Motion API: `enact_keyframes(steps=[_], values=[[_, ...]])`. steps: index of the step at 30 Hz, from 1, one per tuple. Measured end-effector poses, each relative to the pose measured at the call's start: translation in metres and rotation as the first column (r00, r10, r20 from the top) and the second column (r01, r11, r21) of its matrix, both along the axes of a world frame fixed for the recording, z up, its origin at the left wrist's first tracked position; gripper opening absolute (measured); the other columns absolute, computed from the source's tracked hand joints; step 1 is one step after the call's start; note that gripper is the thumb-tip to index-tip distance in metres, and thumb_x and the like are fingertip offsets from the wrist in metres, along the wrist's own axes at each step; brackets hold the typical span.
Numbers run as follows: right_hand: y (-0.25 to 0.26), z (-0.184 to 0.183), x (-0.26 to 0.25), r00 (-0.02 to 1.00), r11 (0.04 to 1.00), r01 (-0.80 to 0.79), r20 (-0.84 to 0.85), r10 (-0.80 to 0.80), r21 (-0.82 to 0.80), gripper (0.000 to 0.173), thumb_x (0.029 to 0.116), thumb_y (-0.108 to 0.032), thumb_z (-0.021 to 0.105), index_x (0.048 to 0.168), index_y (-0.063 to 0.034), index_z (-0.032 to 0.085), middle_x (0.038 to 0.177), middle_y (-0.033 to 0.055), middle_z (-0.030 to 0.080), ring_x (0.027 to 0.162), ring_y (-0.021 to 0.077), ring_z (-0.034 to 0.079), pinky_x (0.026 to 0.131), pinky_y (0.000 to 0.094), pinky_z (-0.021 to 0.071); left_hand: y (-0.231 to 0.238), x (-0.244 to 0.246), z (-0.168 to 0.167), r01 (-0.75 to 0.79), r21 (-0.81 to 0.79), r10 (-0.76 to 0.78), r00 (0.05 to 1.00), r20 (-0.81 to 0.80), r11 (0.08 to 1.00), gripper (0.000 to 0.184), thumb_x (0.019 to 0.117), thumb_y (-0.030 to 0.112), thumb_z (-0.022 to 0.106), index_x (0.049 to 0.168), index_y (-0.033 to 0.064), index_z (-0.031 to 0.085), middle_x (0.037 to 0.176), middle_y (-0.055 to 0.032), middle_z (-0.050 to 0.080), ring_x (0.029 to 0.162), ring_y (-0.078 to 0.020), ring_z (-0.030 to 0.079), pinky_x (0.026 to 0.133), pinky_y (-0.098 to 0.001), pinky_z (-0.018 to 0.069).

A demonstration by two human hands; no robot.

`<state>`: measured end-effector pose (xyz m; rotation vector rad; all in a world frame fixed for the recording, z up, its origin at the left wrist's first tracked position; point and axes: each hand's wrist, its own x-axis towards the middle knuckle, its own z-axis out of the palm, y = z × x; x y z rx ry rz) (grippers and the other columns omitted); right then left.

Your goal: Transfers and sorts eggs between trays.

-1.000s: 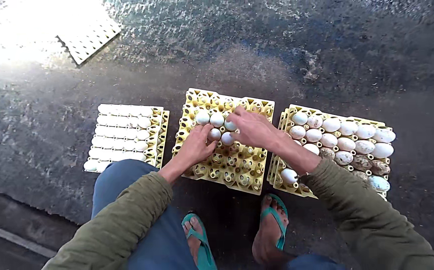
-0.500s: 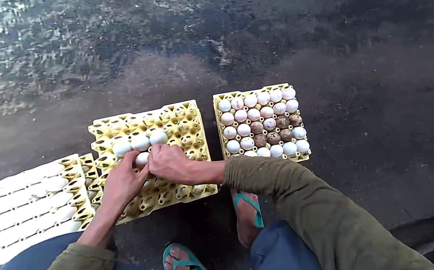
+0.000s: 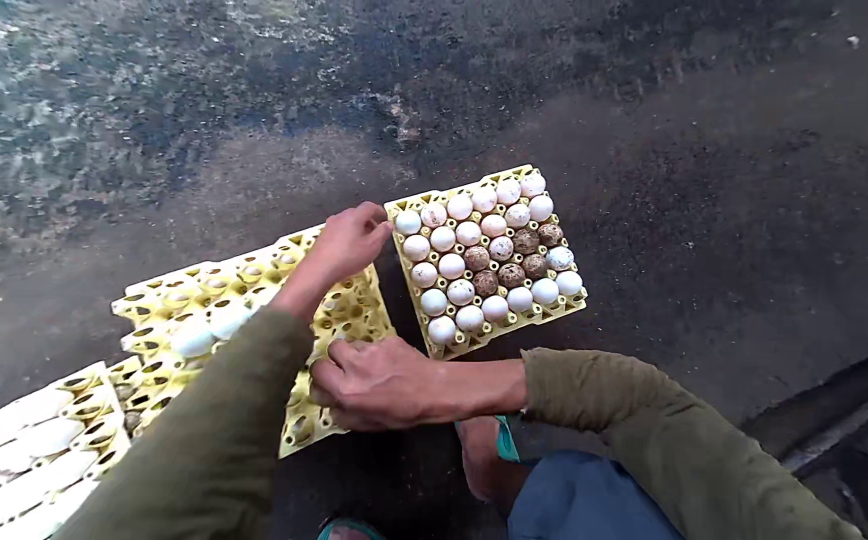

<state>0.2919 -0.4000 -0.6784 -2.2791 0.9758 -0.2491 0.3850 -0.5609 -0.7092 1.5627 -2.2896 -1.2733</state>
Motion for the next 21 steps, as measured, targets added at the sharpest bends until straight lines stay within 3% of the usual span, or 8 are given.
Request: enact_keyframes(steps=[3,6,12,16,19,21], values=[[0.012,0.013,-0.033,0.999,0.997,0.014,0.034,-0.017,0.072,0.037,0.0907,-0.025,0.072,0.118,-0.0009,0.066,0.104,0.0194,0.065,0.085,0.0346,0.069,0.061,0.0476,0.0541,-0.028,-0.045,-0.049,0.024,0.083,-0.029,0.998,0.064,0.996,0.048,0.1037,0.038,0.059,0.140,0.0068,0.057,0.132,-0.0311,0.057,0.123,-0.0493,0.056,0.101,-0.0687,0.0423],[0.028,0.015,-0.056,0.998,0.996,0.024,0.058,-0.029,0.088,0.040,0.0885,-0.027,0.074,0.118,-0.0015,0.066,0.102,0.0171,0.065,0.080,0.0313,0.069,0.059,0.0446,0.0543,-0.034,-0.058,-0.070,-0.026,0.088,0.015,0.992,0.126,0.996,0.052,0.0954,0.040,0.071,0.136,0.0098,0.061,0.135,-0.0322,0.053,0.125,-0.0513,0.052,0.099,-0.0712,0.0413],[0.025,0.015,-0.085,0.998,0.973,0.053,0.033,-0.062,0.224,0.048,0.0882,-0.032,0.076,0.125,-0.0024,0.065,0.109,0.0184,0.066,0.085,0.0327,0.069,0.065,0.0481,0.0550,-0.038,-0.066,-0.054,-0.009,0.079,-0.013,0.961,0.277,0.997,0.055,0.0953,0.043,0.070,0.136,0.0064,0.062,0.124,-0.0305,0.064,0.119,-0.0520,0.058,0.097,-0.0723,0.0426],[-0.004,0.035,-0.107,0.969,0.923,0.242,-0.031,-0.244,0.298,0.050,0.0906,-0.033,0.074,0.131,-0.0056,0.066,0.122,0.0166,0.068,0.103,0.0311,0.069,0.083,0.0516,0.0565,-0.033,-0.074,-0.049,-0.005,0.089,-0.025,0.941,0.336,0.996,0.053,0.0993,0.042,0.064,0.133,0.0008,0.062,0.122,-0.0319,0.063,0.117,-0.0511,0.060,0.096,-0.0713,0.0446],[-0.029,0.034,-0.132,0.901,0.890,0.425,0.014,-0.433,0.165,0.047,0.0876,-0.033,0.078,0.126,-0.0081,0.070,0.117,0.0117,0.071,0.100,0.0252,0.070,0.083,0.0499,0.0584,-0.033,-0.072,-0.055,-0.040,0.089,0.011,0.952,0.305,0.995,0.060,0.0955,0.050,0.065,0.128,0.0000,0.064,0.119,-0.0314,0.065,0.113,-0.0506,0.062,0.092,-0.0705,0.0474],[-0.053,0.032,-0.149,0.866,0.866,0.497,0.029,-0.499,0.057,0.051,0.0853,-0.034,0.081,0.128,-0.0088,0.069,0.118,0.0114,0.070,0.105,0.0242,0.069,0.089,0.0483,0.0578,-0.031,-0.065,-0.055,-0.088,0.092,0.066,0.972,0.224,0.992,0.060,0.0945,0.052,0.066,0.127,0.0014,0.066,0.115,-0.0296,0.066,0.111,-0.0481,0.064,0.092,-0.0690,0.0484]])
